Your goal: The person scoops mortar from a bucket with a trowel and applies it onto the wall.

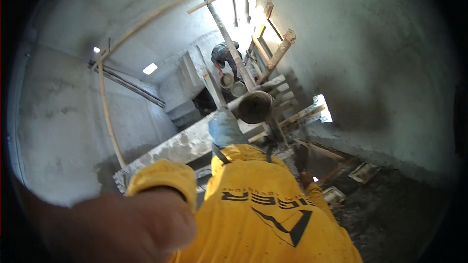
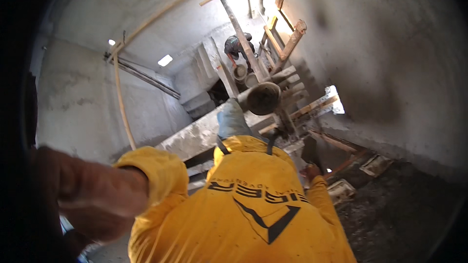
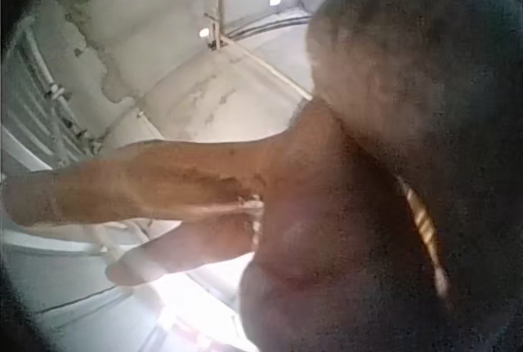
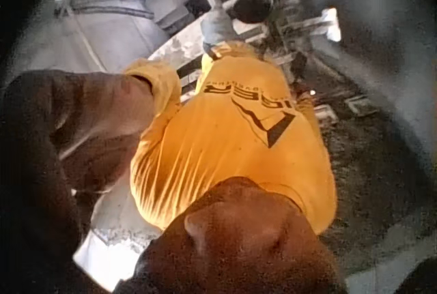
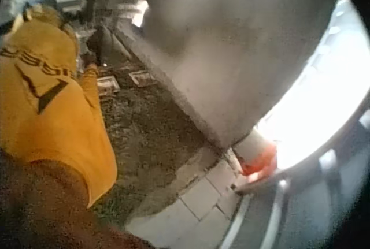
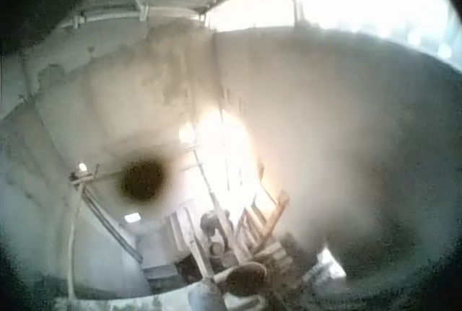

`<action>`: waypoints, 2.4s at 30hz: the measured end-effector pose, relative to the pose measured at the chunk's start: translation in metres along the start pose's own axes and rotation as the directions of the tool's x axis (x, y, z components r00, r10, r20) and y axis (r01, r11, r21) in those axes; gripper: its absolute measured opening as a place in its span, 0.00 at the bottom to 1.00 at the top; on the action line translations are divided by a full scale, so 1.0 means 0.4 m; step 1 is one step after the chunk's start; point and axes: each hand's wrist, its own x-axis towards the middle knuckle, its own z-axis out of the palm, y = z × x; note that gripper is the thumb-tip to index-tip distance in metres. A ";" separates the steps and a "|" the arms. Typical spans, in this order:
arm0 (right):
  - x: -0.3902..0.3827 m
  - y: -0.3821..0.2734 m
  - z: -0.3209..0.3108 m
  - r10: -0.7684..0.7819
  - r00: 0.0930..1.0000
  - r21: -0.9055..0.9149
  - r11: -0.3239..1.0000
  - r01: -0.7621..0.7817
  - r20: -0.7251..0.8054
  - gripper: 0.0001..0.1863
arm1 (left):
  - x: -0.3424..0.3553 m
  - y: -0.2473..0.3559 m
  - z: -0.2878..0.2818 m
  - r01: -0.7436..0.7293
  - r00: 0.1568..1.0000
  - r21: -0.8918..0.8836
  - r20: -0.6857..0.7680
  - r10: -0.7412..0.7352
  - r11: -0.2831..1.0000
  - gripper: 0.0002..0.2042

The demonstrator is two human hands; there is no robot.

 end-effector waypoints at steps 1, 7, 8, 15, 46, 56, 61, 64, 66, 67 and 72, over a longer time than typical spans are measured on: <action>0.005 0.002 -0.001 -0.031 0.998 -0.071 0.997 0.035 0.058 0.16 | -0.007 -0.012 -0.011 0.006 0.999 0.011 -0.035 -0.005 1.000 0.40; 0.061 -0.006 -0.013 -0.015 0.993 0.134 0.991 -0.001 0.119 0.19 | -0.114 -0.118 -0.137 0.158 0.900 0.140 -0.428 -0.084 0.977 0.38; 0.071 -0.003 -0.011 -0.028 0.991 0.171 0.985 0.005 0.131 0.19 | -0.154 -0.149 -0.176 0.266 0.869 0.187 -0.471 -0.152 0.946 0.38; 0.122 0.040 0.010 -0.019 0.991 0.132 0.991 0.001 0.131 0.21 | -0.639 -0.356 -0.374 0.883 0.090 -0.234 -0.767 -0.635 0.408 0.19; 0.034 0.210 0.145 0.193 0.974 0.195 0.957 -0.214 0.120 0.36 | -1.509 -1.030 -0.364 0.588 -0.808 -0.387 -0.302 -0.505 -0.710 0.28; 0.070 0.403 0.222 0.313 0.946 0.373 0.871 -0.320 0.083 0.28 | -1.873 -1.354 -0.448 0.886 -0.348 0.134 -0.439 -0.829 -0.443 0.51; 0.060 0.378 0.209 0.368 0.917 0.169 0.905 -0.392 0.157 0.26 | -1.853 -1.361 -0.469 0.882 -0.447 -0.065 -0.425 -0.787 -0.466 0.40; 0.064 0.326 0.199 0.357 0.925 0.061 0.928 -0.367 0.128 0.26 | -1.858 -1.362 -0.488 0.840 -0.296 0.259 -0.517 -0.803 -0.477 0.39; 0.072 0.298 0.201 0.385 0.907 0.191 0.890 -0.414 0.169 0.26 | -1.867 -1.379 -0.488 0.885 -0.259 0.246 -0.446 -0.857 -0.396 0.35; 0.076 0.289 0.205 0.342 0.928 0.238 0.898 -0.370 0.148 0.26 | -1.867 -1.386 -0.483 0.951 -0.242 0.079 -0.413 -0.878 -0.299 0.35; 0.093 0.289 0.228 0.277 0.944 0.432 0.840 -0.328 0.178 0.27 | -1.776 -1.388 -0.457 0.975 -0.220 -0.121 -0.572 -0.790 -0.185 0.11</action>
